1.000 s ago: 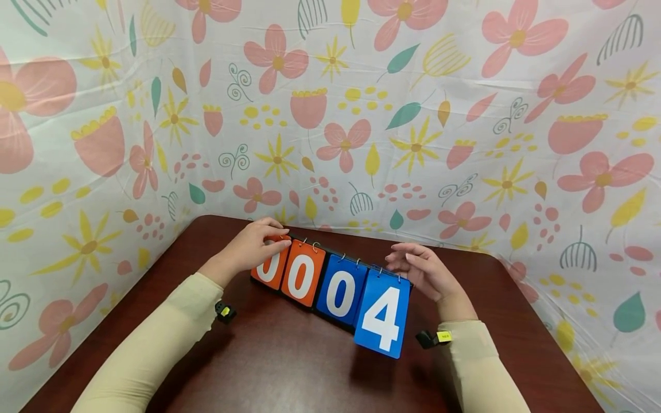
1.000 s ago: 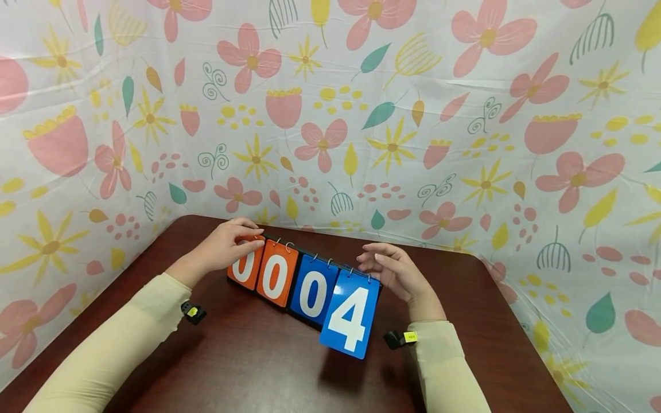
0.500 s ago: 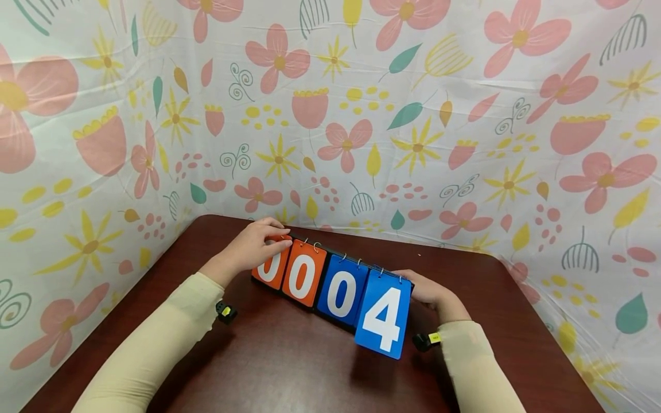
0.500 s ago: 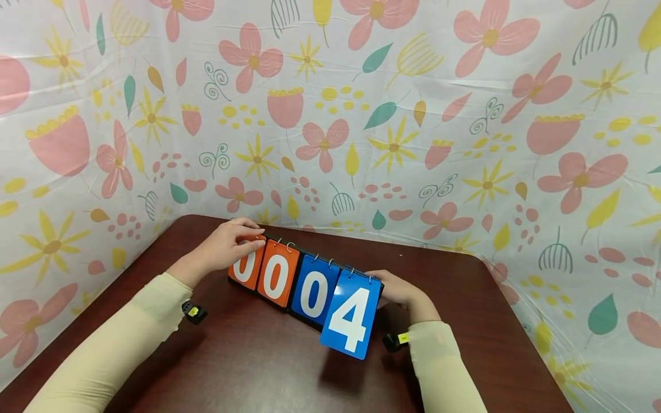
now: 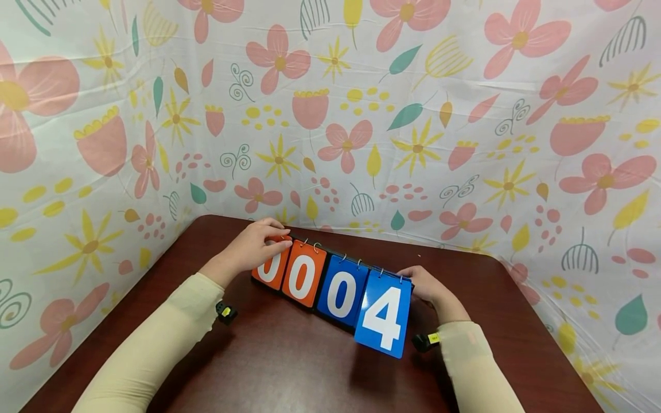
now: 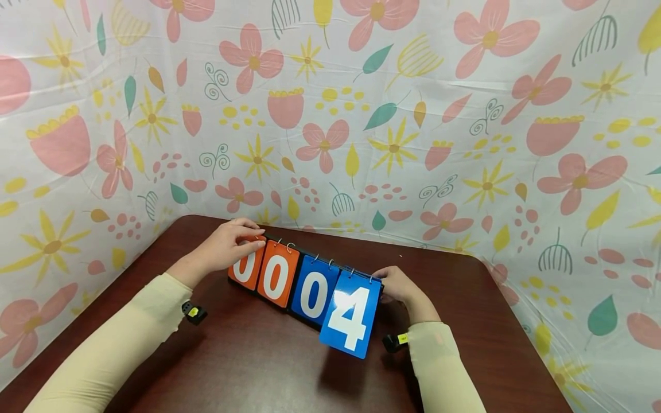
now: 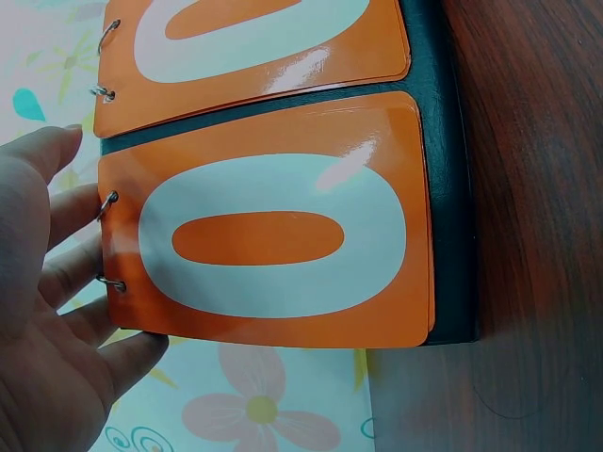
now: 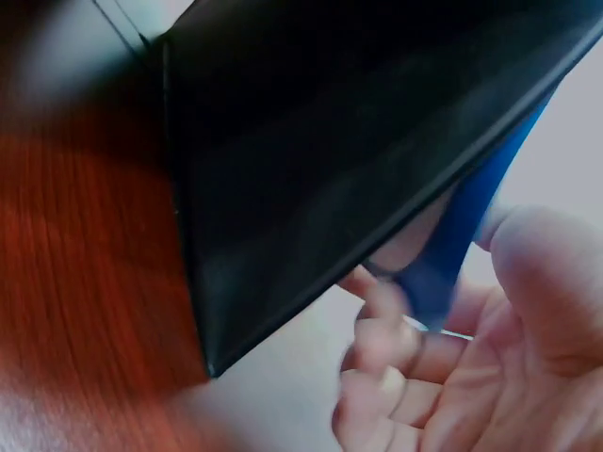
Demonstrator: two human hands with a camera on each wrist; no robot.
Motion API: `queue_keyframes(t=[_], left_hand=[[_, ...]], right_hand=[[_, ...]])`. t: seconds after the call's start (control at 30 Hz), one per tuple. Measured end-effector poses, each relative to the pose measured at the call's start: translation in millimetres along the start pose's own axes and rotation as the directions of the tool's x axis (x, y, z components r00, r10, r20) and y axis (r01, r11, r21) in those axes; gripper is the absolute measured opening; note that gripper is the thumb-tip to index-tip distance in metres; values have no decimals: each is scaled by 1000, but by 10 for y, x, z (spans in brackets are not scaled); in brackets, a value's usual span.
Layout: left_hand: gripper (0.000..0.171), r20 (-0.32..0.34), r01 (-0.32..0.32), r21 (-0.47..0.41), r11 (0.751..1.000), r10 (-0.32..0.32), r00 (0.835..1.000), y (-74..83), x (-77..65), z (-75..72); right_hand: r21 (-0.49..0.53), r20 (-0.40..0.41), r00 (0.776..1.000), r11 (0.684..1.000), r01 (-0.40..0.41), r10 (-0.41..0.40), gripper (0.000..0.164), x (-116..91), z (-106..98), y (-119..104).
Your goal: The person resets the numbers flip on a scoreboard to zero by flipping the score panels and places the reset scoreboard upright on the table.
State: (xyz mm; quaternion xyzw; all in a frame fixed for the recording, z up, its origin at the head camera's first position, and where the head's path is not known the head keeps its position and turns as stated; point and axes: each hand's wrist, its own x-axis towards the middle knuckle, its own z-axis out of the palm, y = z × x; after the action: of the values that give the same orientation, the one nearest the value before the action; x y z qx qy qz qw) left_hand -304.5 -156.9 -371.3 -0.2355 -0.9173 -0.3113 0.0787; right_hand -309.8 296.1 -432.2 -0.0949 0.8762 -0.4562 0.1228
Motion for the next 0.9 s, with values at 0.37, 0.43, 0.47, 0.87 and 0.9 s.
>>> queue_keyframes(t=[0.37, 0.43, 0.47, 0.87, 0.9], left_hand=[[51, 5, 3, -5, 1000, -3, 1000, -1, 2, -2], [50, 5, 3, -8, 1000, -3, 1000, 2, 4, -7], [50, 4, 3, -9, 1000, -3, 1000, 3, 4, -9], [50, 12, 5, -8, 1000, -5, 1000, 14, -5, -23], [51, 13, 5, -4, 1000, -5, 1000, 12, -5, -22]], right_hand=[[73, -33, 994, 993, -97, 100, 35, 74, -16, 130], [89, -23, 994, 991, -103, 106, 43, 78, -39, 140], [106, -13, 994, 989, -106, 108, 46, 79, -55, 146], [293, 42, 998, 955, -49, 38, 29, 75, -115, 118], [276, 26, 999, 960, -46, 41, 31, 73, -113, 109]])
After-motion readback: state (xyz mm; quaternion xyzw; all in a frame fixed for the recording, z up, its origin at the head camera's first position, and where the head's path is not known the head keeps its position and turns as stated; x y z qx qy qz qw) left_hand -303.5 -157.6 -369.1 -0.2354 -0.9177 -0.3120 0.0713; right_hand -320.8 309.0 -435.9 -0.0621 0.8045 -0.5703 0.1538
